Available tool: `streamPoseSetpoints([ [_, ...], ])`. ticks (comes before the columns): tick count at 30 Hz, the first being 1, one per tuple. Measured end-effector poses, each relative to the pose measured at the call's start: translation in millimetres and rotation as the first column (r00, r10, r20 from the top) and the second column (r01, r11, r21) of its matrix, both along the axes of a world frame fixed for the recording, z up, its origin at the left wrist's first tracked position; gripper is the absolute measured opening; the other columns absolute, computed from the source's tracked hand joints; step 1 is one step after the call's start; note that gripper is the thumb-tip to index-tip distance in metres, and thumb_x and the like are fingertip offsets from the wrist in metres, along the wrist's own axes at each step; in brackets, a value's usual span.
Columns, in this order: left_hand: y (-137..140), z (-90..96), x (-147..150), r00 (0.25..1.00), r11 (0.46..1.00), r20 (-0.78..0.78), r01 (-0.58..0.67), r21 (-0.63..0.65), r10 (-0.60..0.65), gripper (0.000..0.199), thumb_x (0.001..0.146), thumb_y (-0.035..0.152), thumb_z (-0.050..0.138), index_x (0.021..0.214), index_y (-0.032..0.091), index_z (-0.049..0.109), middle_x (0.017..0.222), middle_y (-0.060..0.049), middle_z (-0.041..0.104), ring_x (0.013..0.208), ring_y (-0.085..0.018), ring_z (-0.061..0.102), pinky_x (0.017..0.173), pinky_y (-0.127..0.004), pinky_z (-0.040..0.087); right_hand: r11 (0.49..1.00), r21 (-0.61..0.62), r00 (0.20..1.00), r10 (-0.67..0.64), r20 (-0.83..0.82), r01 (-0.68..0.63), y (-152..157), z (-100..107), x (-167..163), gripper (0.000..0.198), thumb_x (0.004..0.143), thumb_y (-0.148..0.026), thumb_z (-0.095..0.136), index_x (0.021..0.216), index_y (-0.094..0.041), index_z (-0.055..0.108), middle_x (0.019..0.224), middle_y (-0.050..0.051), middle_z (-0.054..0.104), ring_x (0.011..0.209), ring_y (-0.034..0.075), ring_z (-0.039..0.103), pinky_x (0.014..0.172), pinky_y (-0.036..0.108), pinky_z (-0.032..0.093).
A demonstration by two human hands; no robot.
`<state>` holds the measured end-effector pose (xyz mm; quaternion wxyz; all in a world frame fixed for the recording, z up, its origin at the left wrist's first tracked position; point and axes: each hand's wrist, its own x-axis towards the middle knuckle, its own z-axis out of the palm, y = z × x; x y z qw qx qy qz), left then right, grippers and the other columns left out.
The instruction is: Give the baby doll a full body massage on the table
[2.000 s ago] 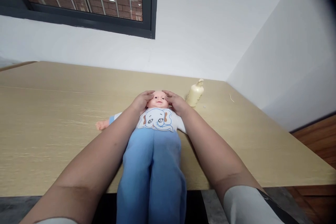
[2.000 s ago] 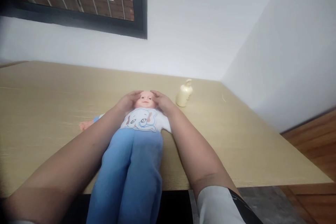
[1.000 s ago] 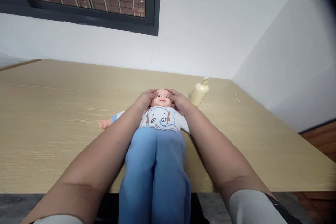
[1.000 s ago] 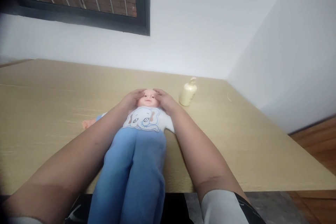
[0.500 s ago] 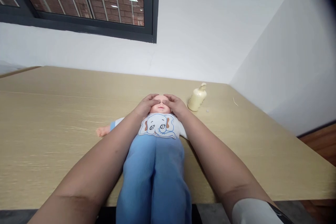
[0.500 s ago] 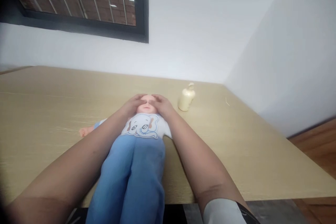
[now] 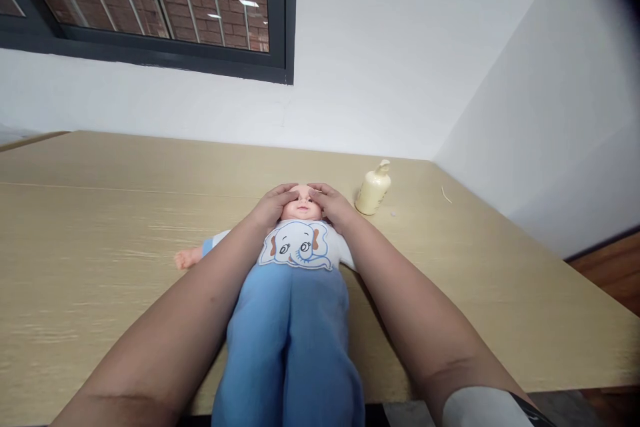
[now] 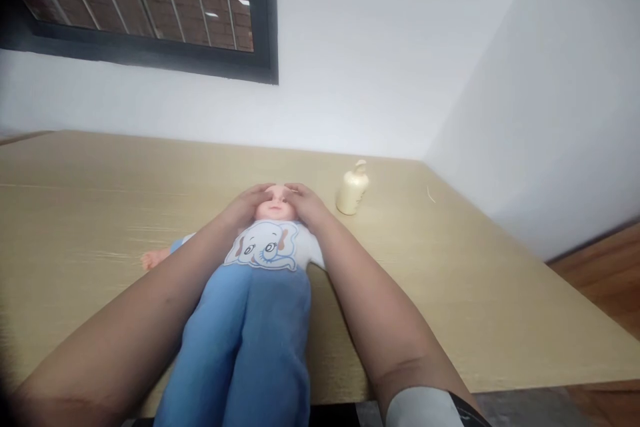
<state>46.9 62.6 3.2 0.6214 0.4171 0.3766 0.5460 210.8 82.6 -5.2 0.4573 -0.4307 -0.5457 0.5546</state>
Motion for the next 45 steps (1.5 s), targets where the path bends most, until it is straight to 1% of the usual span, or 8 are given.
streamPoseSetpoints([
  [5, 0.8, -1.9, -8.0, 0.995, 0.998, 0.092, 0.032, -0.056, -0.027, 0.051, 0.065, 0.017, 0.08, 0.113, 0.014, 0.065, 0.102, -0.013, 0.072, 0.087, -0.027, 0.071, 0.079, -0.039, 0.057, 0.993, -0.084, 0.994, 0.075, -0.082, -0.082, -5.0, 5.8, 6.4, 0.039, 0.086, -0.03, 0.061, 0.125, -0.028, 0.06, 0.124, 0.005, 0.066, 0.1, 0.02, 0.066, 0.091, 0.039, 0.053],
  [12, -0.5, -2.0, -18.5, 0.98, 0.991, 0.191, 0.073, -0.108, -0.052, 0.065, 0.062, 0.01, 0.079, 0.124, 0.017, 0.06, 0.111, -0.014, 0.069, 0.097, -0.031, 0.07, 0.086, -0.048, 0.055, 0.977, -0.041, 0.974, 0.203, -0.098, -0.208, 0.3, -2.7, 23.3, 0.059, 0.074, -0.026, 0.075, 0.13, -0.032, 0.059, 0.138, 0.004, 0.059, 0.112, 0.023, 0.063, 0.086, 0.036, 0.055],
  [15, -1.8, -0.4, -14.7, 0.981, 0.993, 0.178, 0.096, -0.063, -0.083, 0.056, 0.061, 0.01, 0.078, 0.115, 0.017, 0.062, 0.107, -0.011, 0.07, 0.093, -0.028, 0.07, 0.086, -0.044, 0.055, 0.988, -0.014, 0.985, 0.152, -0.082, -0.154, -1.8, -1.8, 17.1, 0.057, 0.074, -0.034, 0.077, 0.128, -0.03, 0.059, 0.132, 0.005, 0.062, 0.108, 0.023, 0.064, 0.087, 0.035, 0.055],
  [22, 1.9, -4.7, -3.8, 0.999, 0.999, 0.029, 0.036, 0.029, -0.037, 0.049, 0.062, 0.018, 0.082, 0.106, 0.022, 0.06, 0.098, -0.003, 0.069, 0.079, -0.021, 0.07, 0.072, -0.035, 0.056, 0.977, 0.211, 0.984, -0.07, 0.163, 0.035, -5.0, 5.0, -5.2, 0.046, 0.072, -0.041, 0.076, 0.113, -0.024, 0.062, 0.108, 0.004, 0.068, 0.1, 0.022, 0.064, 0.091, 0.038, 0.051],
  [30, 5.6, -7.3, -4.3, 1.0, 0.999, 0.016, -0.003, 0.032, 0.002, 0.042, 0.064, 0.024, 0.083, 0.101, 0.017, 0.065, 0.092, -0.005, 0.071, 0.076, -0.019, 0.068, 0.075, -0.033, 0.055, 0.995, 0.103, 1.0, -0.003, -0.002, 0.003, 4.2, -5.3, -4.2, 0.036, 0.081, -0.037, 0.066, 0.115, -0.024, 0.063, 0.111, 0.005, 0.069, 0.098, 0.02, 0.066, 0.092, 0.038, 0.052],
  [37, -0.3, -0.4, -8.2, 0.993, 0.998, 0.097, 0.066, 0.003, -0.066, 0.047, 0.06, 0.016, 0.078, 0.106, 0.013, 0.066, 0.099, -0.012, 0.072, 0.087, -0.027, 0.07, 0.08, -0.04, 0.056, 0.987, -0.125, 0.984, 0.079, -0.157, -0.099, -9.7, 9.6, 6.3, 0.046, 0.081, -0.025, 0.065, 0.127, -0.026, 0.059, 0.129, 0.006, 0.064, 0.108, 0.021, 0.065, 0.097, 0.04, 0.052],
  [41, -3.3, 1.2, -13.4, 0.988, 0.996, 0.128, 0.085, -0.021, -0.081, 0.054, 0.056, 0.013, 0.076, 0.109, 0.014, 0.065, 0.105, -0.013, 0.071, 0.089, -0.028, 0.07, 0.081, -0.042, 0.056, 0.975, -0.141, 0.964, 0.135, -0.231, -0.17, -16.5, 15.0, 12.9, 0.06, 0.073, -0.02, 0.073, 0.13, -0.026, 0.057, 0.135, 0.007, 0.06, 0.111, 0.023, 0.064, 0.096, 0.04, 0.053],
  [45, -3.7, 0.9, -12.1, 0.996, 0.998, 0.063, 0.056, 0.009, -0.056, 0.054, 0.056, 0.014, 0.077, 0.108, 0.015, 0.065, 0.102, -0.01, 0.071, 0.086, -0.025, 0.07, 0.077, -0.038, 0.056, 0.98, -0.09, 0.957, 0.153, -0.245, -0.18, -17.1, 13.9, 8.7, 0.064, 0.068, -0.022, 0.08, 0.128, -0.027, 0.057, 0.123, 0.007, 0.066, 0.101, 0.023, 0.068, 0.089, 0.038, 0.055],
])
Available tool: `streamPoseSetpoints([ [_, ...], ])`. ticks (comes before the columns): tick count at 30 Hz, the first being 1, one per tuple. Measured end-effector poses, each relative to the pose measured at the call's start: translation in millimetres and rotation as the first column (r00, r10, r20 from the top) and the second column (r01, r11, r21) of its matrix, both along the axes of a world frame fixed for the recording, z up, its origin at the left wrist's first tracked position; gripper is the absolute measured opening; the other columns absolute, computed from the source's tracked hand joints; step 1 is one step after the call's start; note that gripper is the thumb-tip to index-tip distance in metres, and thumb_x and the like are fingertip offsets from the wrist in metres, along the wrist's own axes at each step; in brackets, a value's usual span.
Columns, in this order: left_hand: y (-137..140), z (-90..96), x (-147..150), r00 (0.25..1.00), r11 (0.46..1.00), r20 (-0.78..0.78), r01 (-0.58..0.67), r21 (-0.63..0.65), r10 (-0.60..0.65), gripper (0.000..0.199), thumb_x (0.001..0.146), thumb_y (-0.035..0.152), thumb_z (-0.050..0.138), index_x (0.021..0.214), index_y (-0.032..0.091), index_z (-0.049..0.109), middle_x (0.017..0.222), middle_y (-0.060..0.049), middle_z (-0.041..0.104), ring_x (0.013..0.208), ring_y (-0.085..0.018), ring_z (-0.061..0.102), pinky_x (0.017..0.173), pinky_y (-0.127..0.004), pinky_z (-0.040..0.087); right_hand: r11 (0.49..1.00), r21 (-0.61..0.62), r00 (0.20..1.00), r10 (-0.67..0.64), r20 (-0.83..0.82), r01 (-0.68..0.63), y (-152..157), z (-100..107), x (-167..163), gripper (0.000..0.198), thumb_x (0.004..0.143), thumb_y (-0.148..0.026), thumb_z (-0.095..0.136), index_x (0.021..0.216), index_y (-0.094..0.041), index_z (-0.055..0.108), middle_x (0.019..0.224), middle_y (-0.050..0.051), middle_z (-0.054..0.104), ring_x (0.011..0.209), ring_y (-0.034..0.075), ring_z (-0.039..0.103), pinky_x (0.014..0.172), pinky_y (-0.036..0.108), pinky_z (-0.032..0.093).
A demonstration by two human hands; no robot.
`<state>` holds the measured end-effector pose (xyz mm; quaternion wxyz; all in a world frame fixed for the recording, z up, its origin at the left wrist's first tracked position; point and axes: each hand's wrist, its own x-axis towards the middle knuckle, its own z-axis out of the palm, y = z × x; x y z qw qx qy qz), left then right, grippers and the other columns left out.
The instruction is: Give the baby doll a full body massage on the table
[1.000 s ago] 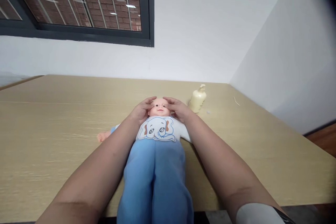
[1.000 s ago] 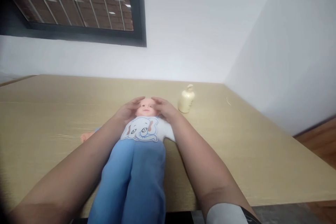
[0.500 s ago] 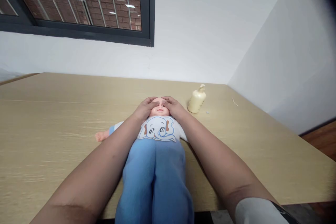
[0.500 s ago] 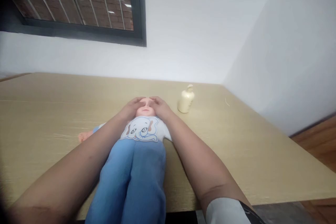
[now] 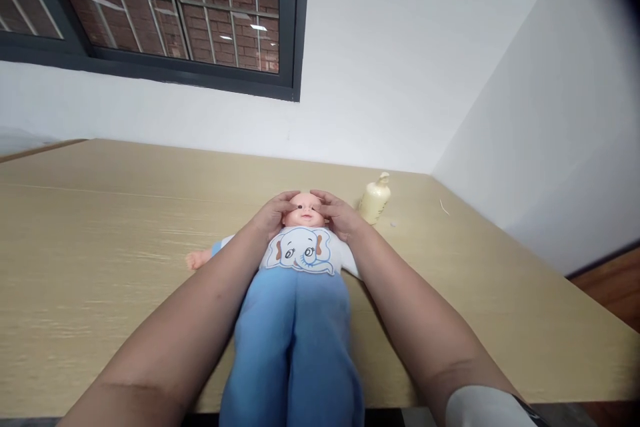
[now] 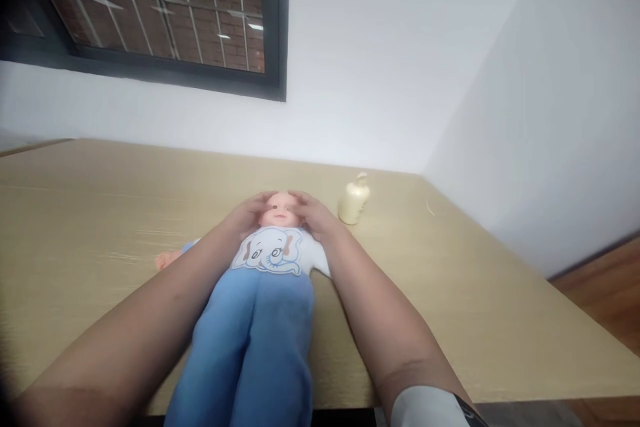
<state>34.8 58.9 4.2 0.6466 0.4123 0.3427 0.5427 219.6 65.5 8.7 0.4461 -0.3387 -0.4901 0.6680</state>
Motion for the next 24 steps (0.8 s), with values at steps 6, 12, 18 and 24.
streamPoseSetpoints([
  [6, 0.2, -1.4, 5.8, 0.992, 0.997, -0.107, -0.064, 0.032, 0.067, 0.045, 0.06, 0.024, 0.084, 0.101, 0.019, 0.065, 0.092, -0.006, 0.072, 0.079, -0.023, 0.069, 0.074, -0.035, 0.055, 0.991, 0.115, 0.996, -0.077, 0.051, 0.071, 5.2, -6.4, -13.0, 0.054, 0.064, -0.031, 0.084, 0.112, -0.026, 0.059, 0.101, 0.002, 0.068, 0.088, 0.021, 0.068, 0.078, 0.034, 0.056],
  [12, 3.8, -3.4, 6.2, 0.985, 0.996, -0.152, -0.072, 0.059, 0.08, 0.037, 0.065, 0.029, 0.083, 0.096, 0.016, 0.069, 0.09, -0.007, 0.073, 0.08, -0.022, 0.069, 0.078, -0.035, 0.053, 0.984, 0.114, 0.982, -0.151, 0.113, 0.138, 7.7, -8.0, -15.3, 0.048, 0.072, -0.036, 0.078, 0.114, -0.023, 0.06, 0.111, 0.007, 0.069, 0.094, 0.021, 0.069, 0.088, 0.038, 0.056],
  [18, -0.4, 0.1, -0.8, 0.993, 0.997, -0.108, 0.046, 0.06, -0.039, 0.042, 0.066, 0.027, 0.08, 0.103, 0.012, 0.069, 0.097, -0.013, 0.074, 0.085, -0.027, 0.071, 0.081, -0.04, 0.054, 0.999, -0.021, 0.994, -0.043, 0.101, 0.046, 4.6, -0.9, -0.5, 0.059, 0.076, -0.024, 0.071, 0.134, -0.024, 0.056, 0.134, 0.008, 0.062, 0.108, 0.024, 0.068, 0.094, 0.04, 0.056],
  [24, -8.5, -0.3, -15.9, 0.961, 0.972, -0.164, 0.233, 0.038, -0.224, 0.095, 0.054, 0.014, 0.087, 0.14, 0.024, 0.05, 0.137, -0.016, 0.059, 0.113, -0.034, 0.065, 0.09, -0.043, 0.054, 0.977, 0.028, 0.973, 0.205, 0.109, -0.21, 4.6, -1.2, 16.3, 0.096, 0.07, -0.024, 0.082, 0.152, -0.028, 0.033, 0.149, 0.009, 0.049, 0.126, 0.026, 0.059, 0.105, 0.042, 0.05],
])
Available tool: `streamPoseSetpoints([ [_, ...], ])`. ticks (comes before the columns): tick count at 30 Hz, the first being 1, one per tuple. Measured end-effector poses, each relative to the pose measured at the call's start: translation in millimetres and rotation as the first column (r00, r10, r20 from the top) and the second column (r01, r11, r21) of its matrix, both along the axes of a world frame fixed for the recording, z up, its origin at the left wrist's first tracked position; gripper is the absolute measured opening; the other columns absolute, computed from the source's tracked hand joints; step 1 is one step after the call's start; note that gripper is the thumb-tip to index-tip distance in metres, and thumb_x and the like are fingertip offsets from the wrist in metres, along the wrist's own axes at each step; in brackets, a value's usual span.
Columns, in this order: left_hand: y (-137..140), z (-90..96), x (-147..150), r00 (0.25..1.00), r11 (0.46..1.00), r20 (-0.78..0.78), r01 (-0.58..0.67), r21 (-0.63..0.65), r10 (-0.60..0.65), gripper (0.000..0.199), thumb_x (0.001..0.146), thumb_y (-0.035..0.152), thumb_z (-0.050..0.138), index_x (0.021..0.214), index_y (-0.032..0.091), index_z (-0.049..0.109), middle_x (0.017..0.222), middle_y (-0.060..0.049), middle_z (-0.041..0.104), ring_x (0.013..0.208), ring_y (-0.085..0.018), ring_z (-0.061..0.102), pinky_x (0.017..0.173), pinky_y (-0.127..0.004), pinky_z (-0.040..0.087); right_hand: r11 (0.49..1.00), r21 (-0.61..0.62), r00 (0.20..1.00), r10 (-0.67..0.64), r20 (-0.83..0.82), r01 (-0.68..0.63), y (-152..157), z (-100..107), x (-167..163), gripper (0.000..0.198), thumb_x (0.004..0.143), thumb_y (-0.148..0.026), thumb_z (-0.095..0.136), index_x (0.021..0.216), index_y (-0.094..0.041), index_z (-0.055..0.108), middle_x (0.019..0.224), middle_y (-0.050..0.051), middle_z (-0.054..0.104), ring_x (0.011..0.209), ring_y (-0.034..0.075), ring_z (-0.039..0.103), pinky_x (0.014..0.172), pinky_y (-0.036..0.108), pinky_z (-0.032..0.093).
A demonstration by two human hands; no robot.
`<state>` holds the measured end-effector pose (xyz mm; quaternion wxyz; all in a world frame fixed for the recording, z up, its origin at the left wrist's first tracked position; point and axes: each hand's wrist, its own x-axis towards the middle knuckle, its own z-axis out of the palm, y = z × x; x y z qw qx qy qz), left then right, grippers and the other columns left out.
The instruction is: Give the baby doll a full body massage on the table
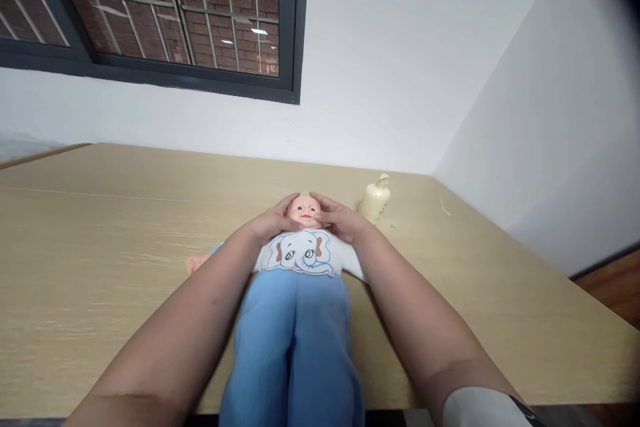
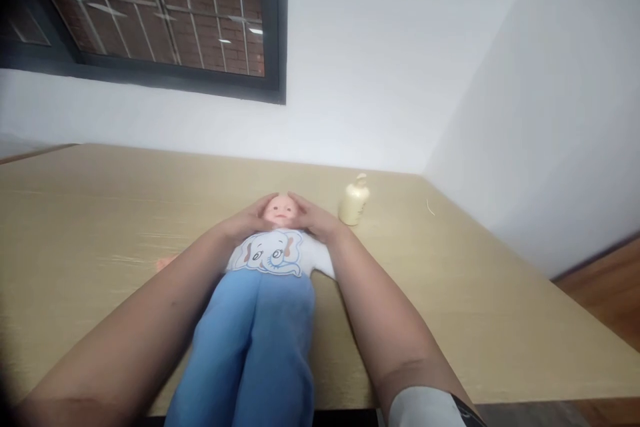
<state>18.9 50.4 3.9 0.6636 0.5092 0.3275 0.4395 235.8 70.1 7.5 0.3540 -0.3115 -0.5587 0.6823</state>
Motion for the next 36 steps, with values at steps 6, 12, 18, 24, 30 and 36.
streamPoseSetpoints([
  [6, 5.2, -3.0, 1.3, 0.915, 0.948, -0.282, -0.23, 0.22, 0.287, 0.086, 0.056, 0.029, 0.09, 0.135, 0.02, 0.057, 0.13, -0.017, 0.063, 0.115, -0.035, 0.063, 0.093, -0.045, 0.052, 0.958, 0.276, 0.957, -0.146, 0.252, 0.073, 4.3, -5.3, -3.3, 0.122, 0.061, -0.038, 0.089, 0.158, -0.028, 0.016, 0.157, 0.01, 0.038, 0.14, 0.028, 0.043, 0.114, 0.045, 0.038],
  [12, 10.9, -6.5, 2.4, 0.833, 0.86, -0.314, -0.32, 0.396, 0.455, 0.066, 0.063, 0.035, 0.086, 0.124, 0.021, 0.066, 0.121, -0.015, 0.068, 0.112, -0.035, 0.064, 0.096, -0.047, 0.049, 0.878, 0.417, 0.89, -0.366, 0.271, 0.234, 3.4, -3.7, -11.9, 0.101, 0.059, -0.044, 0.089, 0.148, -0.027, 0.043, 0.144, 0.011, 0.055, 0.122, 0.029, 0.06, 0.104, 0.046, 0.048],
  [18, 13.2, -8.4, -0.5, 0.862, 0.868, -0.241, -0.348, 0.355, 0.445, 0.066, 0.059, 0.031, 0.089, 0.122, 0.02, 0.069, 0.123, -0.015, 0.07, 0.12, -0.035, 0.06, 0.106, -0.047, 0.042, 0.893, 0.369, 0.917, -0.346, 0.198, 0.258, 8.2, -6.3, -9.6, 0.092, 0.061, -0.037, 0.088, 0.144, -0.024, 0.049, 0.141, 0.012, 0.057, 0.121, 0.028, 0.062, 0.101, 0.045, 0.051],
  [24, 13.7, -13.0, -2.2, 0.954, 0.943, -0.057, -0.279, 0.18, 0.293, 0.077, 0.059, 0.038, 0.091, 0.128, 0.016, 0.065, 0.134, -0.018, 0.063, 0.124, -0.036, 0.058, 0.105, -0.049, 0.044, 0.959, 0.241, 0.98, -0.177, 0.091, 0.151, 18.0, -16.1, 4.5, 0.084, 0.069, -0.04, 0.084, 0.144, -0.027, 0.048, 0.14, 0.007, 0.059, 0.124, 0.025, 0.061, 0.106, 0.044, 0.047],
  [30, 18.7, -17.5, -1.0, 0.954, 0.95, -0.013, -0.298, 0.091, 0.3, 0.071, 0.064, 0.038, 0.088, 0.129, 0.018, 0.065, 0.135, -0.018, 0.063, 0.119, -0.032, 0.063, 0.104, -0.047, 0.046, 0.94, 0.288, 0.972, -0.216, 0.093, 0.182, 21.7, -19.4, 6.1, 0.068, 0.078, -0.051, 0.075, 0.138, -0.026, 0.055, 0.147, 0.008, 0.053, 0.129, 0.025, 0.056, 0.108, 0.045, 0.045],
  [36, 19.1, -15.4, 1.5, 0.926, 0.936, -0.18, -0.3, 0.183, 0.331, 0.091, 0.059, 0.032, 0.092, 0.141, 0.025, 0.054, 0.141, -0.015, 0.058, 0.123, -0.034, 0.06, 0.1, -0.042, 0.05, 0.934, 0.289, 0.94, -0.274, 0.203, 0.21, 15.3, -15.0, -7.5, 0.101, 0.065, -0.045, 0.087, 0.151, -0.029, 0.037, 0.147, 0.01, 0.051, 0.128, 0.028, 0.056, 0.106, 0.044, 0.048],
])
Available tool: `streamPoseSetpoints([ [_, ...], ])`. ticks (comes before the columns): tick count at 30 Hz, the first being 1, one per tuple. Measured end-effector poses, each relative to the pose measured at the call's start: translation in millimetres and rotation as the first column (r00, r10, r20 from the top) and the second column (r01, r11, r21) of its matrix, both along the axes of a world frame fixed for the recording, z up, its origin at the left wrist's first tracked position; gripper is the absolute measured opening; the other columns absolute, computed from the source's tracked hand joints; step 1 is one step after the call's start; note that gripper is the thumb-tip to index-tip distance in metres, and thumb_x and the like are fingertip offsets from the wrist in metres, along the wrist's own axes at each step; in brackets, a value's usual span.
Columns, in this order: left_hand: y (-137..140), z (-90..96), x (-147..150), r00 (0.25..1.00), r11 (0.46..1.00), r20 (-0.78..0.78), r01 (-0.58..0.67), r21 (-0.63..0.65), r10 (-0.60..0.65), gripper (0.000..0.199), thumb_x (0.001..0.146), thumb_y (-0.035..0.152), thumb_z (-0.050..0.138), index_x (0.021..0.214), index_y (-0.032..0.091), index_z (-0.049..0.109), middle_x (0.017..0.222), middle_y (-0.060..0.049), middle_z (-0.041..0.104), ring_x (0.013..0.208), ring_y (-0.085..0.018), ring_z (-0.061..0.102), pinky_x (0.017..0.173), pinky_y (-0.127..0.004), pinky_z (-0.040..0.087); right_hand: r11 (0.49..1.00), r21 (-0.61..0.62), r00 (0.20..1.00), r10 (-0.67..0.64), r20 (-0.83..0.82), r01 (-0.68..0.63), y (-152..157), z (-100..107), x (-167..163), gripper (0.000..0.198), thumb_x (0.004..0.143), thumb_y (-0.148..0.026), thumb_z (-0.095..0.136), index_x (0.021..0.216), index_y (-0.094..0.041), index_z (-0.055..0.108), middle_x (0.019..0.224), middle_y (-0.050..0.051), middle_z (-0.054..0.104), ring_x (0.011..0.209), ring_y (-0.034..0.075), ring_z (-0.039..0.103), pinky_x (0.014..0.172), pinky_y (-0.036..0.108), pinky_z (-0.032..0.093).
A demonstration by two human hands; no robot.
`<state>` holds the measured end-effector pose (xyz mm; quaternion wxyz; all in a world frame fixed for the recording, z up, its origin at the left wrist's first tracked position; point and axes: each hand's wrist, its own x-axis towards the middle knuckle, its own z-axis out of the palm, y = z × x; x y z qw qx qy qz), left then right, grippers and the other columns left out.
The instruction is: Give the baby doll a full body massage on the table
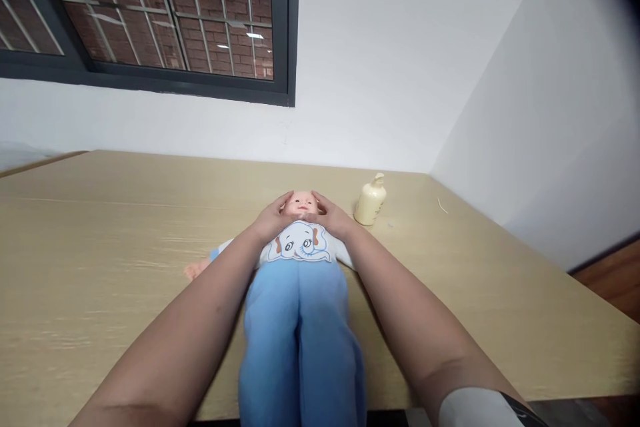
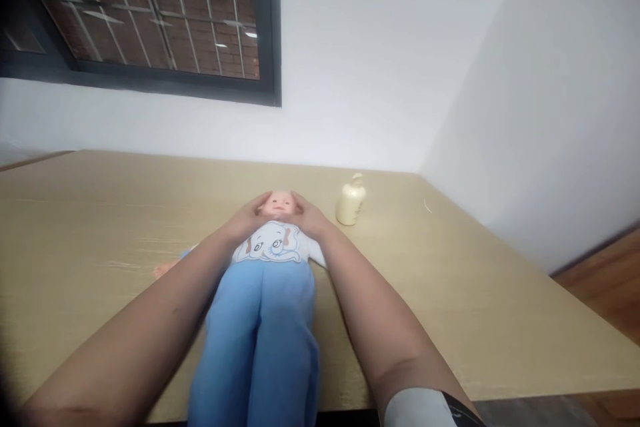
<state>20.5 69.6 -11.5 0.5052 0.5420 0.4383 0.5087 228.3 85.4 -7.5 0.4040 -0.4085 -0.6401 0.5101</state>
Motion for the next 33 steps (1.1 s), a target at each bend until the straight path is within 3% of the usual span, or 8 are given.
streamPoseSetpoints([
  [3, -2.7, 3.6, 1.4, 0.998, 0.998, 0.004, 0.059, -0.007, -0.059, 0.098, 0.059, 0.029, 0.092, 0.146, 0.025, 0.047, 0.143, -0.016, 0.056, 0.119, -0.033, 0.063, 0.093, -0.04, 0.054, 0.997, -0.031, 0.996, 0.075, -0.044, -0.076, -1.1, 1.5, -4.3, 0.096, 0.063, -0.041, 0.089, 0.146, -0.029, 0.043, 0.138, 0.01, 0.06, 0.12, 0.029, 0.062, 0.098, 0.044, 0.054],
  [8, -6.5, 6.5, 0.6, 0.978, 0.981, 0.094, 0.191, -0.017, -0.189, 0.094, 0.059, 0.023, 0.092, 0.144, 0.023, 0.05, 0.136, -0.018, 0.061, 0.113, -0.033, 0.066, 0.089, -0.041, 0.056, 0.991, -0.017, 0.988, 0.129, -0.081, -0.131, -3.6, 6.5, -3.9, 0.087, 0.061, -0.035, 0.09, 0.138, -0.028, 0.05, 0.132, 0.009, 0.064, 0.117, 0.029, 0.064, 0.096, 0.043, 0.055],
  [13, -3.2, 0.3, -2.4, 0.984, 0.989, 0.139, 0.127, -0.082, -0.115, 0.099, 0.061, 0.019, 0.089, 0.149, 0.026, 0.043, 0.144, -0.017, 0.055, 0.115, -0.032, 0.065, 0.09, -0.039, 0.055, 0.984, -0.029, 0.981, 0.175, -0.085, -0.178, -6.8, 11.2, -0.4, 0.085, 0.064, -0.032, 0.088, 0.139, -0.026, 0.05, 0.137, 0.01, 0.06, 0.119, 0.03, 0.062, 0.095, 0.041, 0.055],
  [20, -6.1, 8.3, -1.0, 0.955, 0.982, 0.268, 0.16, -0.1, -0.128, 0.081, 0.059, 0.011, 0.079, 0.136, 0.022, 0.058, 0.135, -0.014, 0.063, 0.107, -0.03, 0.068, 0.09, -0.04, 0.055, 0.989, -0.126, 0.977, 0.05, -0.208, -0.077, 5.5, -2.0, 4.2, 0.114, 0.059, -0.016, 0.082, 0.156, -0.024, 0.022, 0.147, 0.013, 0.05, 0.122, 0.029, 0.06, 0.099, 0.041, 0.052],
  [24, -6.5, 12.1, 0.5, 0.938, 0.978, 0.318, 0.18, -0.107, -0.138, 0.071, 0.056, 0.009, 0.07, 0.127, 0.015, 0.063, 0.122, -0.015, 0.07, 0.105, -0.033, 0.069, 0.09, -0.043, 0.054, 0.979, -0.196, 0.956, 0.001, -0.293, -0.061, 6.6, -2.9, 6.3, 0.112, 0.063, -0.015, 0.075, 0.157, -0.025, 0.015, 0.142, 0.013, 0.055, 0.113, 0.027, 0.066, 0.092, 0.04, 0.055],
  [28, -5.2, 9.5, -0.3, 0.965, 0.989, 0.241, 0.123, -0.082, -0.1, 0.08, 0.057, 0.012, 0.073, 0.134, 0.019, 0.056, 0.132, -0.014, 0.063, 0.111, -0.033, 0.066, 0.092, -0.043, 0.054, 0.986, -0.155, 0.972, 0.03, -0.234, -0.067, 2.4, 0.5, 5.1, 0.106, 0.068, -0.026, 0.078, 0.156, -0.026, 0.021, 0.143, 0.011, 0.054, 0.118, 0.028, 0.063, 0.097, 0.041, 0.053],
  [33, -6.0, 8.1, 0.5, 0.999, 0.996, 0.01, 0.039, -0.077, -0.038, 0.1, 0.061, 0.022, 0.083, 0.149, 0.024, 0.035, 0.149, -0.017, 0.045, 0.124, -0.034, 0.058, 0.096, -0.043, 0.052, 0.998, -0.026, 0.999, 0.054, -0.01, -0.054, -6.6, 8.9, -1.2, 0.104, 0.063, -0.039, 0.087, 0.152, -0.026, 0.033, 0.151, 0.011, 0.045, 0.132, 0.03, 0.052, 0.106, 0.042, 0.048],
])
